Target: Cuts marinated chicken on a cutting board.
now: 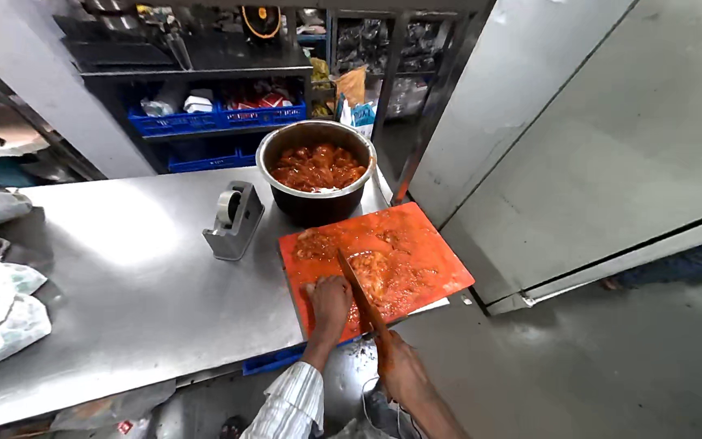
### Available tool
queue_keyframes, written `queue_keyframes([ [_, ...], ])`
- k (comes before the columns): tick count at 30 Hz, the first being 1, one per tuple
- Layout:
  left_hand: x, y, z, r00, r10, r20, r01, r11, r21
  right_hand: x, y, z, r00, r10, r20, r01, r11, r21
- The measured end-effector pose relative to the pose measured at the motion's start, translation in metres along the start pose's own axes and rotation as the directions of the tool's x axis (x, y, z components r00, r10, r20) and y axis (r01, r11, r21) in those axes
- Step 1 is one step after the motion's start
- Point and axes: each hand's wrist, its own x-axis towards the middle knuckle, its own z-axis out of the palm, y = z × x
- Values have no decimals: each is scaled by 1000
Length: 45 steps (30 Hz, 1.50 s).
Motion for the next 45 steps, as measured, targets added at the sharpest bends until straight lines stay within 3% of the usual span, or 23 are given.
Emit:
queue_keyframes([
  [4, 2, -4, -4, 1000, -29, 6, 29, 1000, -5, -21, 15, 15, 1000, 24, -19, -24, 1000, 19],
  [9, -2, -35, -42, 995, -89, -40, 86, 994, -73, 23, -6, -4, 998, -59, -36, 60, 998, 13],
  [14, 16, -40, -94, 980, -71, -187, 56, 995, -85, 17, 28, -18, 967, -205, -152, 240, 933, 270],
  [17, 25, -35, -105, 978, -28, -209, 13, 998, -69, -3, 51, -32, 962, -187, -200, 257, 872, 416],
  [23, 65, 19, -86, 984, 72, -162, -73, 997, 1, -13, 117, -57, 953, -77, -294, 230, 815, 532],
  [27, 103, 85, -69, 982, 180, -55, -177, 983, 51, -11, 163, -68, 953, -61, -296, 221, 806, 549],
  [31, 167, 131, -39, 981, 171, 87, -184, 968, 172, -4, 198, -84, 969, -71, -236, 195, 804, 561],
  [36, 217, 125, -6, 980, 131, 152, -153, 978, 142, 26, 230, -105, 966, -178, -186, 251, 811, 528],
  [39, 222, 117, -1, 971, 130, 202, -167, 969, 180, 47, 245, -120, 971, -220, -96, 238, 832, 502],
  [45, 204, 120, -15, 994, 77, 83, -103, 918, 383, 88, 241, -139, 957, -288, -31, 274, 863, 424],
])
